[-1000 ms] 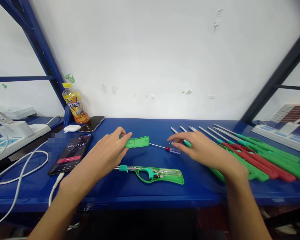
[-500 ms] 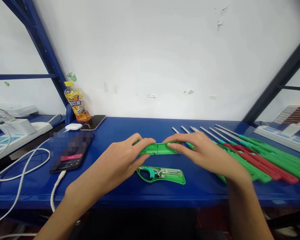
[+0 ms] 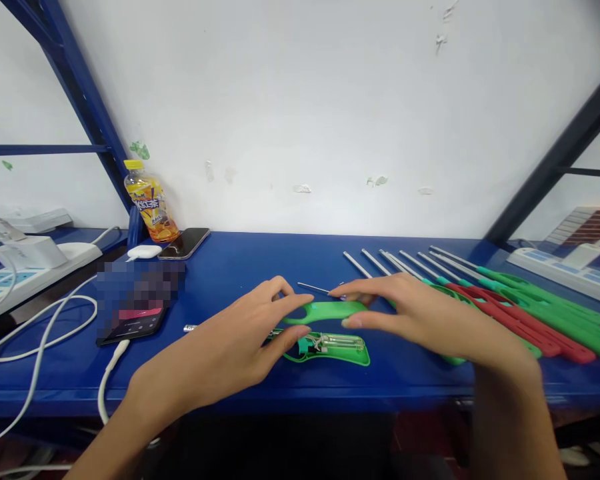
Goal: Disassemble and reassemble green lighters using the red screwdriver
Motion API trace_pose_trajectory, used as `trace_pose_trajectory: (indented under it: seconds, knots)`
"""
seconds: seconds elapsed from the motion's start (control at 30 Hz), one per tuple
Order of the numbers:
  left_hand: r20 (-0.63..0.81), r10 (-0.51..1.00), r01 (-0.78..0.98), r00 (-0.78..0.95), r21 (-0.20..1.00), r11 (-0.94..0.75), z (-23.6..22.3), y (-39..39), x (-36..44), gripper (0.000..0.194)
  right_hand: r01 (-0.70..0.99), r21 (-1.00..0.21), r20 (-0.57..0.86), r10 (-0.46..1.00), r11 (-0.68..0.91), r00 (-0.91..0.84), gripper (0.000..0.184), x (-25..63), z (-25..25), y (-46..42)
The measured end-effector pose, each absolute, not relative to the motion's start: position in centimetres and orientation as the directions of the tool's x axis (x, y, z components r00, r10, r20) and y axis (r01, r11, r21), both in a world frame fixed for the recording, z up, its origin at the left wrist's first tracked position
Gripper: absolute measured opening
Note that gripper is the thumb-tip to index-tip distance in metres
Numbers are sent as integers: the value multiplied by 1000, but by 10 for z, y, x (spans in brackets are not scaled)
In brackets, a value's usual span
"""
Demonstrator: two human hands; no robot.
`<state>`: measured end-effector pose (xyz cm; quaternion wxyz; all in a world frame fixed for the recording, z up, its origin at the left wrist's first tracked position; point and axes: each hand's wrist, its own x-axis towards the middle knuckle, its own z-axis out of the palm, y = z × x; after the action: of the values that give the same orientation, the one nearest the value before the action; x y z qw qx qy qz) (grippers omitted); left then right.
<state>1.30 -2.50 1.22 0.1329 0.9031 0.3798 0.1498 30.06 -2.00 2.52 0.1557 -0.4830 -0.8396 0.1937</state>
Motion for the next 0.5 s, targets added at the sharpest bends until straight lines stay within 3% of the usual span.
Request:
trace_pose_trajectory:
  seconds: [0.07, 0.3, 0.5]
  knots:
    - [113, 726, 638, 678, 401, -658, 14, -27, 11, 41, 800, -428, 42, 893, 422, -448, 54, 304, 23, -22]
    - [8, 708, 632, 707, 443, -636, 10, -22, 11, 17, 852, -354, -49, 902, 385, -428, 30, 293, 20, -38]
    - [-36, 716, 664, 697, 411, -625, 3, -16, 15, 30, 872, -358, -106, 913, 334, -393, 22, 287, 13, -41]
